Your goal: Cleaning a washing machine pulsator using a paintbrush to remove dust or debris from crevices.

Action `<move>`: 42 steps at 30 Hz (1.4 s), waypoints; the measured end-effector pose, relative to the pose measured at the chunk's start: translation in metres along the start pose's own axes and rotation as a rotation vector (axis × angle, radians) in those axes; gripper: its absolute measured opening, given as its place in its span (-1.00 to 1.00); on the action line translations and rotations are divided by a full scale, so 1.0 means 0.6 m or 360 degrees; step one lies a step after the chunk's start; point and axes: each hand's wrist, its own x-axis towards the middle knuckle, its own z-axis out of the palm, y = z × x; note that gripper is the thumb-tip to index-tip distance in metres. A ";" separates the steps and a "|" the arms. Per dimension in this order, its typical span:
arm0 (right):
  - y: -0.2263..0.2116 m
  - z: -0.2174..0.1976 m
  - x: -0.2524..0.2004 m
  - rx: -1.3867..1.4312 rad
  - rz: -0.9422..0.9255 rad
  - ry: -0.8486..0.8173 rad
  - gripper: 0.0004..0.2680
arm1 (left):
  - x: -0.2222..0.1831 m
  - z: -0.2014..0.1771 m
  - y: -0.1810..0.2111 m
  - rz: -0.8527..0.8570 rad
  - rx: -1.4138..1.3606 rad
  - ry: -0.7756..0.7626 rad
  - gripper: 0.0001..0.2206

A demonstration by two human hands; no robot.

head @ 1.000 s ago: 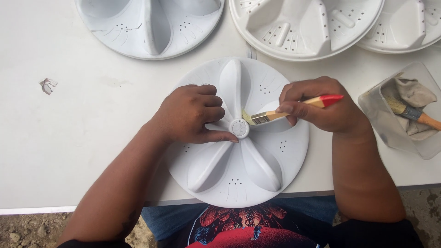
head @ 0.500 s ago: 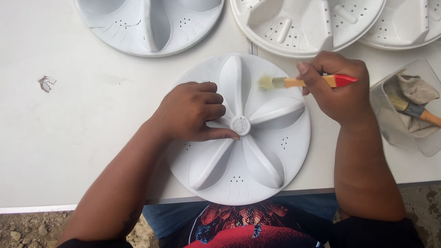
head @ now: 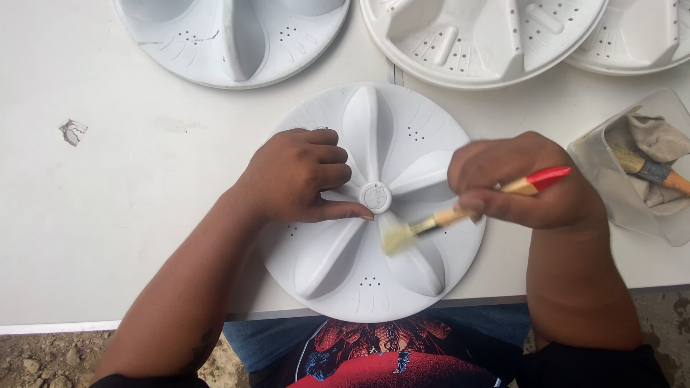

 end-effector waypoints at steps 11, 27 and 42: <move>0.001 0.016 0.001 -0.0407 -0.0110 0.0182 -0.81 | -0.001 0.003 -0.001 0.0009 0.0000 0.0002 -0.42; -0.010 0.037 0.008 -0.0333 -0.0003 0.0293 -0.79 | -0.003 0.008 0.002 -0.0008 -0.0075 0.0084 -0.44; 0.003 0.022 -0.004 -0.0233 0.0017 0.0345 -0.87 | -0.004 0.012 -0.003 -0.0041 -0.0066 0.0114 -0.43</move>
